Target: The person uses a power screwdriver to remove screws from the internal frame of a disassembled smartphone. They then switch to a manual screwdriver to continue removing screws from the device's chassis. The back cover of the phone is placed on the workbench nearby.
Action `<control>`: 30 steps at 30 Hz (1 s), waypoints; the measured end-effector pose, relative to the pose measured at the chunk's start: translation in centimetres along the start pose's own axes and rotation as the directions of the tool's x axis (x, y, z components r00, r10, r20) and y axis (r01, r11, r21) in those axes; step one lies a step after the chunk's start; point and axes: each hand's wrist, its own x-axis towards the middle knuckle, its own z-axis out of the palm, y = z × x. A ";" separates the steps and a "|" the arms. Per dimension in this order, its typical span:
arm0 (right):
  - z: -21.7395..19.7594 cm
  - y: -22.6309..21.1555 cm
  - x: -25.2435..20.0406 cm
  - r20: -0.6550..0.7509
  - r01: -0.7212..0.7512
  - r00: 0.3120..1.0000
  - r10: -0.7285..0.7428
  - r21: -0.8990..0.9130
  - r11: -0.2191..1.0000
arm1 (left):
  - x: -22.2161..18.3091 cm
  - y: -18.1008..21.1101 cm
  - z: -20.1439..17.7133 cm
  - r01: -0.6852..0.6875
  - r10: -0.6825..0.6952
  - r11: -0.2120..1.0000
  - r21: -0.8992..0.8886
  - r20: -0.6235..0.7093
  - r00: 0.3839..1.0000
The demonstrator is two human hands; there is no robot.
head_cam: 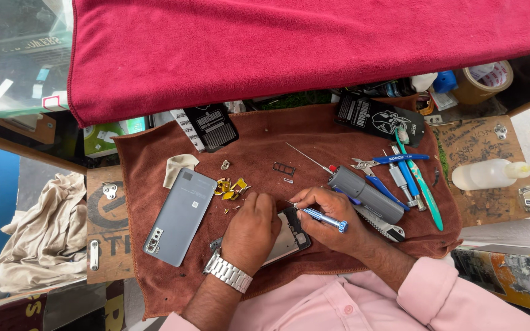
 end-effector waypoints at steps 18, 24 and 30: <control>1.2 -1.4 0.3 0.101 0.083 0.993 -0.062 -0.209 0.974 | -13.6 -10.7 -10.8 0.395 -0.545 0.833 0.388 0.450 0.707; 2.2 -3.1 1.3 0.100 0.108 0.992 -0.078 -0.339 0.935 | -22.4 -22.5 -9.1 0.649 -0.897 0.439 0.622 0.348 0.274; 3.3 -3.0 1.6 0.078 0.089 0.995 -0.059 -0.468 0.879 | -29.9 -30.8 -3.9 0.676 -0.858 0.508 0.534 0.248 0.450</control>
